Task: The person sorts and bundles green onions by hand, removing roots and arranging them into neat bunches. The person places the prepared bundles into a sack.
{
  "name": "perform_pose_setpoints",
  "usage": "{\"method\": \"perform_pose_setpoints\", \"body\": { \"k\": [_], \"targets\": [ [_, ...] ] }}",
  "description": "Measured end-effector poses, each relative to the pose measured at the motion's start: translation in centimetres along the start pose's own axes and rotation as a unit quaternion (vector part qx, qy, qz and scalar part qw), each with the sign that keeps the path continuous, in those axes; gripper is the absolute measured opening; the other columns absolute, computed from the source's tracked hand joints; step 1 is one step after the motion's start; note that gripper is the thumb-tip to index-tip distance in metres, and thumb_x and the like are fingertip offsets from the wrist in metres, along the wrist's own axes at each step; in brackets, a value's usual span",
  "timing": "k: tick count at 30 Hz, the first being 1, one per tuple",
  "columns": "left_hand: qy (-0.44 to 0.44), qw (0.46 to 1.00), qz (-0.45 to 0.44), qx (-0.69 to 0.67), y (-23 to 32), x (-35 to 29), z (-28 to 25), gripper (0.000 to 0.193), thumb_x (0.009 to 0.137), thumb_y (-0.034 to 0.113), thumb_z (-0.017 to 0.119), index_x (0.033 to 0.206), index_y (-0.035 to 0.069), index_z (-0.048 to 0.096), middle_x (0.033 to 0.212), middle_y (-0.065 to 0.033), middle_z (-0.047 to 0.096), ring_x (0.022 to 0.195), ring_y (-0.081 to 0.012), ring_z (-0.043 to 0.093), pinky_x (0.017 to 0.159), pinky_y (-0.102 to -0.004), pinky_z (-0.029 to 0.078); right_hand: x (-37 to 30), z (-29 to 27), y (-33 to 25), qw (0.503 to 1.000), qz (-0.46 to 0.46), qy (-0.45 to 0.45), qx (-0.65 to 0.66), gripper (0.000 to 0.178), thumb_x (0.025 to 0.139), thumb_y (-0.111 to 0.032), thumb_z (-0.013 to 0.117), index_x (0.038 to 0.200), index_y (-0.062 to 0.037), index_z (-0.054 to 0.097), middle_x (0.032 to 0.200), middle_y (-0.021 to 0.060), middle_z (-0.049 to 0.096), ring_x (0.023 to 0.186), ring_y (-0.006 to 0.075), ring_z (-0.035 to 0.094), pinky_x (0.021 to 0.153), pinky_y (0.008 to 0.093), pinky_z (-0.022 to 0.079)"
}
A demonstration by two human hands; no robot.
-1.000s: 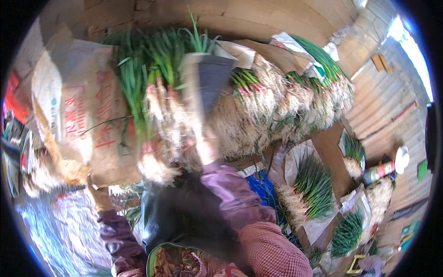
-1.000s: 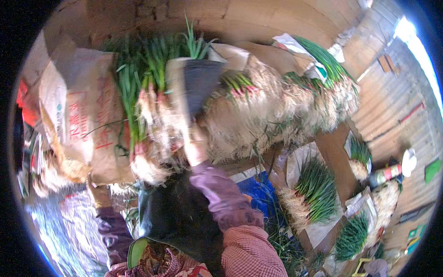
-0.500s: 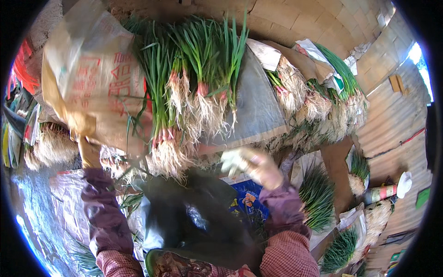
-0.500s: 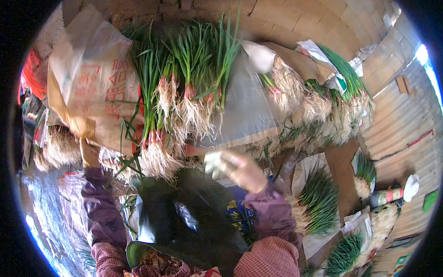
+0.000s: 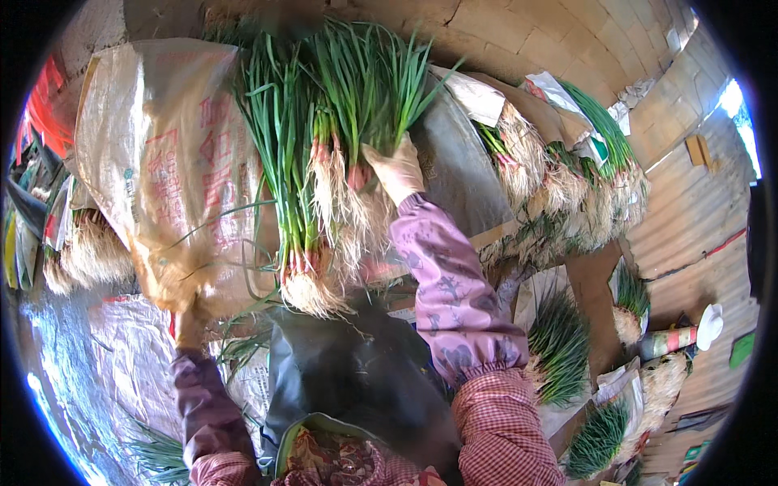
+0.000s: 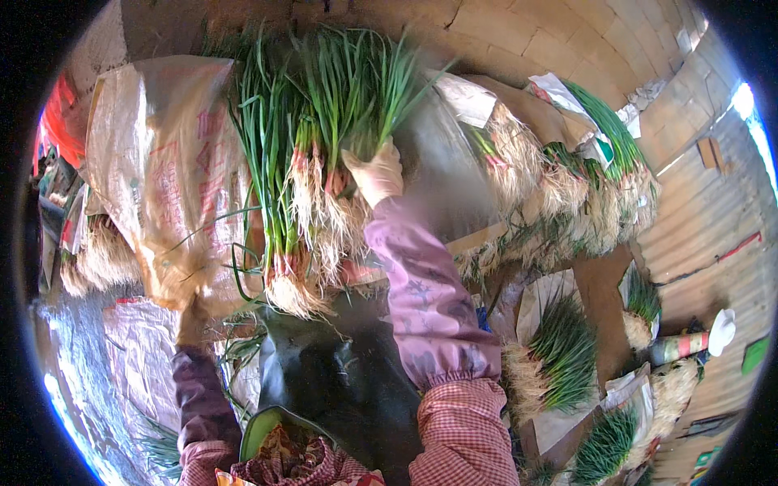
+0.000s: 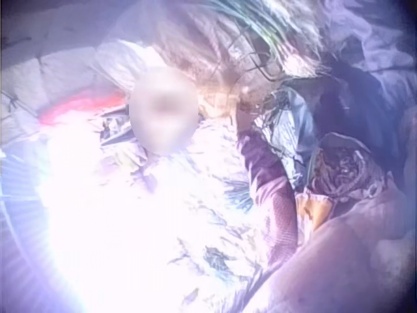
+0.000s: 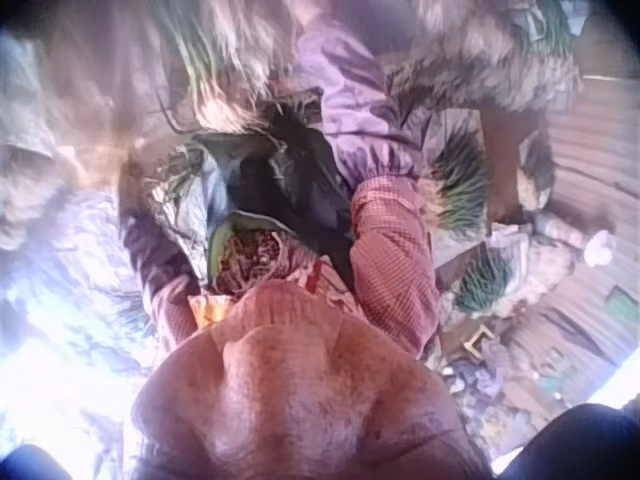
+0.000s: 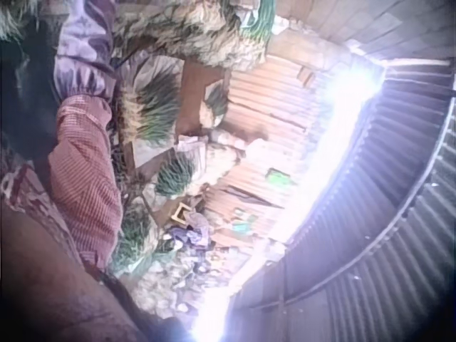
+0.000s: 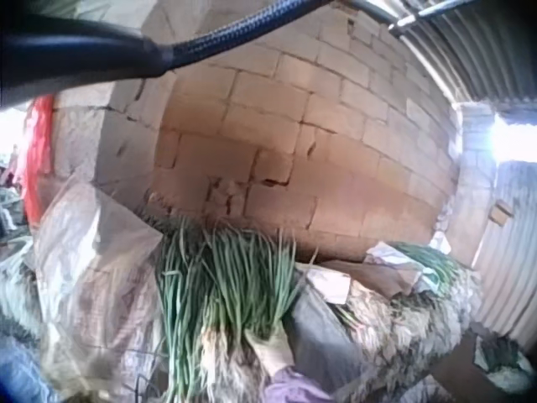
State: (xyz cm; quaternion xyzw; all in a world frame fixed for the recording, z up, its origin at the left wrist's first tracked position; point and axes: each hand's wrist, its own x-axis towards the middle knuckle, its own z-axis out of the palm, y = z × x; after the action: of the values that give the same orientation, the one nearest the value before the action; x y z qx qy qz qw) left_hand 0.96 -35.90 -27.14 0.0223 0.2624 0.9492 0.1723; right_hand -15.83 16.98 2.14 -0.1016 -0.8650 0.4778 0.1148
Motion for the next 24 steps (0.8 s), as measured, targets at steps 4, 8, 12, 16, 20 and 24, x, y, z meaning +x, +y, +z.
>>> {"method": "perform_pose_setpoints", "body": {
  "k": [4,8,12,16,20,24],
  "targets": [
    [0.217,0.802,-0.151,0.536,1.9,-4.3,16.5,0.027,0.091,0.025,0.046,0.095,0.001,0.057,0.078,-0.0073,0.059,0.067,-0.0166,0.058,0.059,-0.0255,0.046,1.1,-3.5,5.5,0.942,-0.032,-0.045,0.330,0.057,0.079,-0.015,0.068,0.123,0.0040,0.037,0.115,0.0149,0.054,0.101,0.0221,0.055,0.088,0.0296,0.043],
    [0.052,0.823,0.078,0.561,0.4,-1.1,39.0,0.034,0.086,0.030,0.051,0.087,-0.003,0.060,0.060,-0.0070,0.057,0.054,-0.0144,0.057,0.055,-0.0235,0.045,1.8,-5.4,7.0,0.980,0.014,-0.046,0.191,0.047,0.081,-0.022,0.065,0.115,0.0044,0.047,0.099,0.0171,0.060,0.090,0.0219,0.060,0.081,0.0307,0.047],
    [-0.035,0.594,0.243,0.767,-3.6,16.9,44.4,0.025,0.081,0.006,0.047,0.103,-0.003,0.055,0.106,-0.0133,0.054,0.093,-0.0250,0.055,0.079,-0.0298,0.044,-2.1,-3.6,1.9,0.992,0.104,-0.034,0.061,0.066,0.080,-0.049,0.057,0.112,0.0085,0.048,0.104,0.0276,0.057,0.102,0.0368,0.055,0.089,0.0362,0.040],
    [0.086,0.558,0.124,0.816,-9.6,27.7,45.4,0.071,0.078,0.051,0.058,0.106,-0.013,0.048,0.088,-0.0284,0.060,0.088,-0.0373,0.060,0.076,-0.0394,0.048,-1.3,-4.3,4.2,0.995,0.097,-0.020,-0.028,0.080,0.079,-0.049,0.060,0.118,0.0161,0.034,0.107,0.0328,0.053,0.102,0.0401,0.054,0.084,0.0392,0.044],
    [-0.002,0.463,0.096,0.881,-8.6,32.8,40.4,0.072,0.078,0.048,0.060,0.105,-0.017,0.044,0.088,-0.0259,0.060,0.086,-0.0341,0.060,0.075,-0.0374,0.048,0.1,-3.4,3.8,0.996,0.076,0.000,0.053,0.083,0.074,-0.046,0.066,0.115,0.0190,0.034,0.094,0.0277,0.060,0.087,0.0352,0.061,0.074,0.0379,0.048],
    [0.084,0.682,0.055,0.725,-10.0,35.2,39.7,0.067,0.078,0.045,0.064,0.103,-0.014,0.043,0.084,-0.0180,0.060,0.077,-0.0246,0.060,0.068,-0.0348,0.048,1.4,-1.7,5.3,0.986,-0.044,0.007,0.160,0.066,0.073,-0.039,0.070,0.103,0.0140,0.045,0.090,0.0224,0.062,0.084,0.0295,0.062,0.074,0.0336,0.048]
  ]
}}
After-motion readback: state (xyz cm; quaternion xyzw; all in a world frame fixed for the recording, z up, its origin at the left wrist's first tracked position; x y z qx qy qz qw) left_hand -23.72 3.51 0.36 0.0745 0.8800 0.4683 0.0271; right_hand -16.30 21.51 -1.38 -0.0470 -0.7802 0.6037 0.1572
